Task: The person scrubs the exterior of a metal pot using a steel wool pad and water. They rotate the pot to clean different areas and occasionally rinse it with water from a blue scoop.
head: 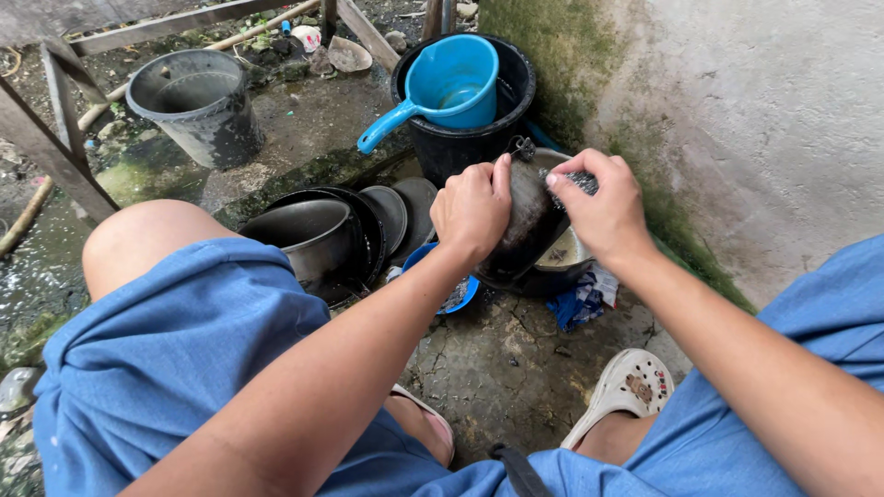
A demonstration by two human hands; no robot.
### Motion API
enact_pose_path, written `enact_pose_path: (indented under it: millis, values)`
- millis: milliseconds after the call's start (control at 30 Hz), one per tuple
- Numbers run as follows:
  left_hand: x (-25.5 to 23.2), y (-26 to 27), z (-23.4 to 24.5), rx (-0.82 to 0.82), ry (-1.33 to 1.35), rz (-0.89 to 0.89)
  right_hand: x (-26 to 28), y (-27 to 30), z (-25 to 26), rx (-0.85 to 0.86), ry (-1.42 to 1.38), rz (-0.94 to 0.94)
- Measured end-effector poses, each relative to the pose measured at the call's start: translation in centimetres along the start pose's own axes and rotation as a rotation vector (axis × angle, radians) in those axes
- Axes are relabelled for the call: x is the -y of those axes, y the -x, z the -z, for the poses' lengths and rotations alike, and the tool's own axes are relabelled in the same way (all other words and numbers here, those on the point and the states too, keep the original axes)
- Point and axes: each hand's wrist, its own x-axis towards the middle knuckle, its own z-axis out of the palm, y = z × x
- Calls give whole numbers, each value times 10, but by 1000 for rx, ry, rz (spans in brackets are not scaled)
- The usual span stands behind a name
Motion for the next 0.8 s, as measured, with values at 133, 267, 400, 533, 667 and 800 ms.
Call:
enact_pose_path:
  millis: [133, 267, 400, 533, 667, 800]
  values:
    - [-1, -2, -2, -90, -47, -21, 12, 5, -10, -23, -15, -47]
    - [-7, -3, -7, -111, -56, 14, 14, 20, -13, -117, 25, 154]
    - [-2, 4, -5, -109, -38, -14, 6, 12, -6, -24, -18, -64]
    - [0, 0, -3, -127, -27, -16, -2, 1, -7, 4, -135, -217]
    - [-3, -4, -6, -164, -17, -25, 1, 22, -17, -87, 3, 21]
    - [-3, 1, -10, -109, -28, -16, 5, 21, -11, -113, -71, -150]
